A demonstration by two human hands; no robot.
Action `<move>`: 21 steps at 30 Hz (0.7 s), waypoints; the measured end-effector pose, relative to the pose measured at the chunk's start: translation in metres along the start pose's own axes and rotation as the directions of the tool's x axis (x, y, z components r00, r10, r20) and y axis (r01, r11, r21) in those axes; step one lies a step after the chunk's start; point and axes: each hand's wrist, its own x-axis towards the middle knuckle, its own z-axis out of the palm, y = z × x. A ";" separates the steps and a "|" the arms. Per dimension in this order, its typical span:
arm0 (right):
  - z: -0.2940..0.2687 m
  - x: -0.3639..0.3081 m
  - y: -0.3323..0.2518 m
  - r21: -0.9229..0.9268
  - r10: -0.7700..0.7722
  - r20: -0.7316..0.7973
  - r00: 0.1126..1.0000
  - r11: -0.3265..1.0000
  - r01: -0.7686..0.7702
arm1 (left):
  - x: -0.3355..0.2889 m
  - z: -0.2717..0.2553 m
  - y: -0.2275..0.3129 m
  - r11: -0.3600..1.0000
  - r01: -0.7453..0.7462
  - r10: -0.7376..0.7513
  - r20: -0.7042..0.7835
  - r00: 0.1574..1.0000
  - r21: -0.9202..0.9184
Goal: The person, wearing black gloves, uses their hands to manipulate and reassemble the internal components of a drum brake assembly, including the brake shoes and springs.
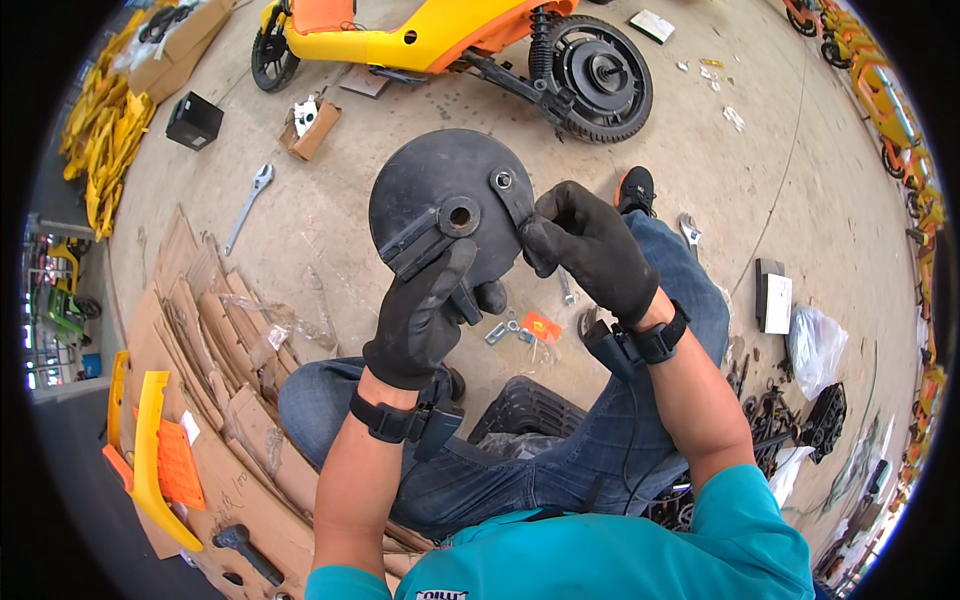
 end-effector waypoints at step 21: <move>0.000 -0.005 -0.010 -0.083 0.042 0.056 0.998 0.996 -0.038 | 0.016 0.003 0.037 0.559 0.412 -0.457 0.148 0.877 -0.720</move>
